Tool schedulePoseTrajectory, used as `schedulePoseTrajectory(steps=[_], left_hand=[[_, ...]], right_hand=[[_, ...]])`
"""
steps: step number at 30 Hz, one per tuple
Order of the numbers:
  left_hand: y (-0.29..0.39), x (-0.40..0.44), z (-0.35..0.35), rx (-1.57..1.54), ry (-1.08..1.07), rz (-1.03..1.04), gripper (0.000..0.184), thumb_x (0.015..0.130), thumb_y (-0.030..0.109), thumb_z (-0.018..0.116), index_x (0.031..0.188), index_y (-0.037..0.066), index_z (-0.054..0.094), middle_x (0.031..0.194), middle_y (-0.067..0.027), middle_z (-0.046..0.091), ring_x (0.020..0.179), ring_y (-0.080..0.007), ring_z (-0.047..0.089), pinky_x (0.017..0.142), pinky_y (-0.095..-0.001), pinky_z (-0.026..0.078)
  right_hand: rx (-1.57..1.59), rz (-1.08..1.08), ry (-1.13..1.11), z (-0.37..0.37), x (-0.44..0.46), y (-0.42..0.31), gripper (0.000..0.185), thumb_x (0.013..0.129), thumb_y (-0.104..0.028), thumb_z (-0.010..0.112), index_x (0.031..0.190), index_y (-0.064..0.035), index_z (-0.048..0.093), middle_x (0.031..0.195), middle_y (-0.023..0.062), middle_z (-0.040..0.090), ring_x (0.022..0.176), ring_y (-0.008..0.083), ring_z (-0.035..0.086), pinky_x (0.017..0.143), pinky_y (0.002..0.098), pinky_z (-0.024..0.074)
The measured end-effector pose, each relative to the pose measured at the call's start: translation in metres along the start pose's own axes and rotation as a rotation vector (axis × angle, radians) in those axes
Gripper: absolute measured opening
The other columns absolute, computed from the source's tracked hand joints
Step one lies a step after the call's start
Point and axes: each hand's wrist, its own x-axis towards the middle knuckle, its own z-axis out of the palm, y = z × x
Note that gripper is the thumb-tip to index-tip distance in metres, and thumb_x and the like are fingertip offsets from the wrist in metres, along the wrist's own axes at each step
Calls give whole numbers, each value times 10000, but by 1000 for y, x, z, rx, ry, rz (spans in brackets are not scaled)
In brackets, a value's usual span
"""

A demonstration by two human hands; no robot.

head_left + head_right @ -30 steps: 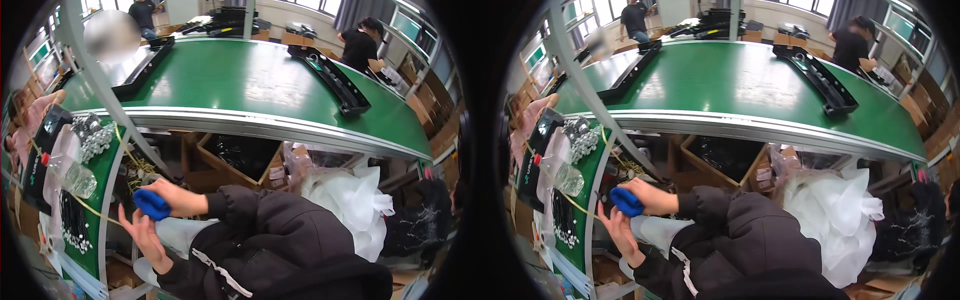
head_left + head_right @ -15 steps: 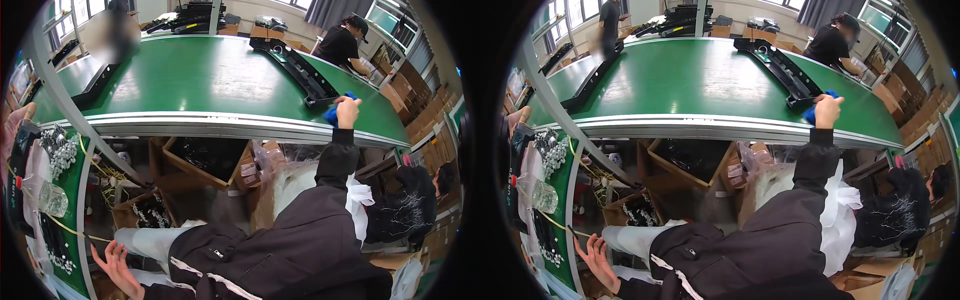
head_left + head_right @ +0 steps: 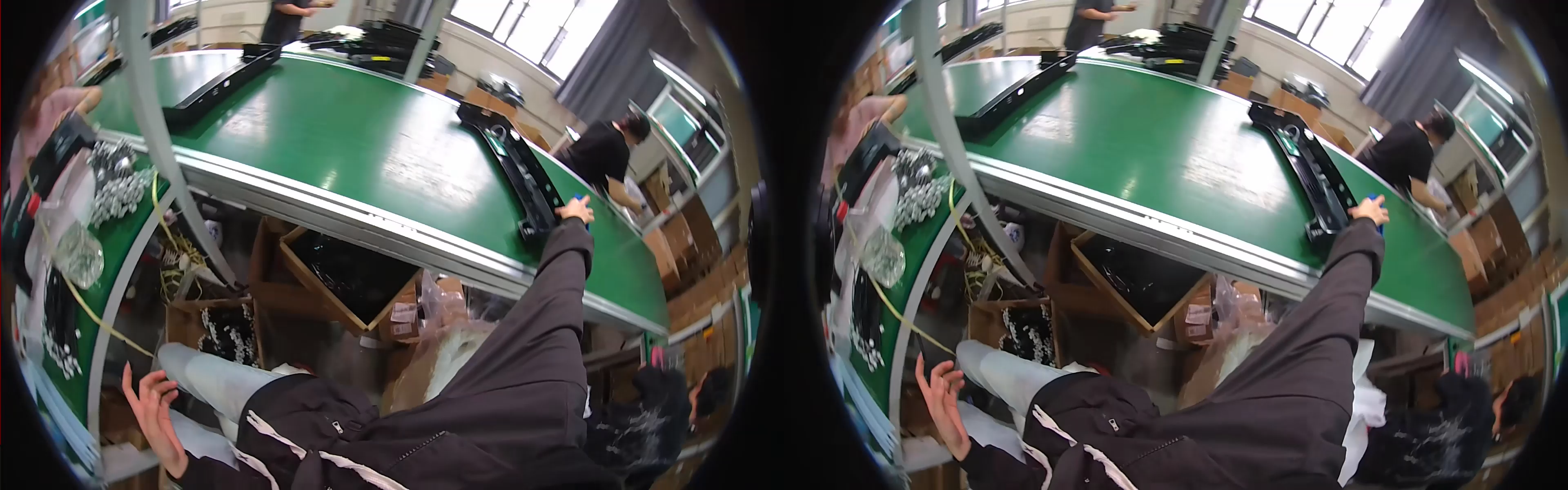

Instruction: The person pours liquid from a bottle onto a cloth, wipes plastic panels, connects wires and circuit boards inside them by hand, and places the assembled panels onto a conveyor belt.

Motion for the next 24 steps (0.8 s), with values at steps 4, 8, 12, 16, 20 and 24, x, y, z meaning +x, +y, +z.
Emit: schedulePoseTrajectory(steps=[4,8,12,16,20,24], left_hand=[[1,-9,5,25,42,-3,632,869,211,521,1407,57,227,1077,-110,522,898,-168,559,813,-271,418],[-5,-5,5,12,0,-10,622,868,216,517,1402,63,236,1067,-106,530,891,-162,559,805,-271,414],[-4,-2,9,21,-20,-21,611,873,205,508,1403,68,237,1074,-106,536,887,-159,561,805,-275,411],[3,-9,20,-14,-11,52,644,868,186,511,1416,74,193,1063,-114,547,871,-171,578,796,-280,426],[14,-23,31,-48,-49,166,811,816,222,574,1442,84,78,1063,-163,553,876,-213,590,783,-299,449],[35,-53,44,-92,-88,294,945,802,268,600,1436,134,-88,1082,-242,542,898,-302,595,782,-354,456]], right_hand=[[55,-57,-30,11,5,-7,571,596,-353,840,1091,-138,651,1365,13,380,1143,332,504,912,498,417],[113,-194,170,-9,-9,-4,485,636,-347,806,1007,-69,664,1380,26,374,1125,317,515,905,508,421],[155,-312,609,-85,-35,-5,234,730,-268,706,825,-57,675,1351,43,381,978,313,548,720,471,491],[255,-407,1032,-169,-77,-5,165,794,-193,624,851,-49,681,1326,80,422,931,310,551,716,441,496],[554,-633,1309,-235,-133,-12,109,746,-129,689,777,-24,681,1304,120,477,1072,341,539,844,392,479],[816,-789,1417,-254,-183,-34,123,696,-95,780,777,-68,692,1240,184,498,1107,371,526,885,398,491]])
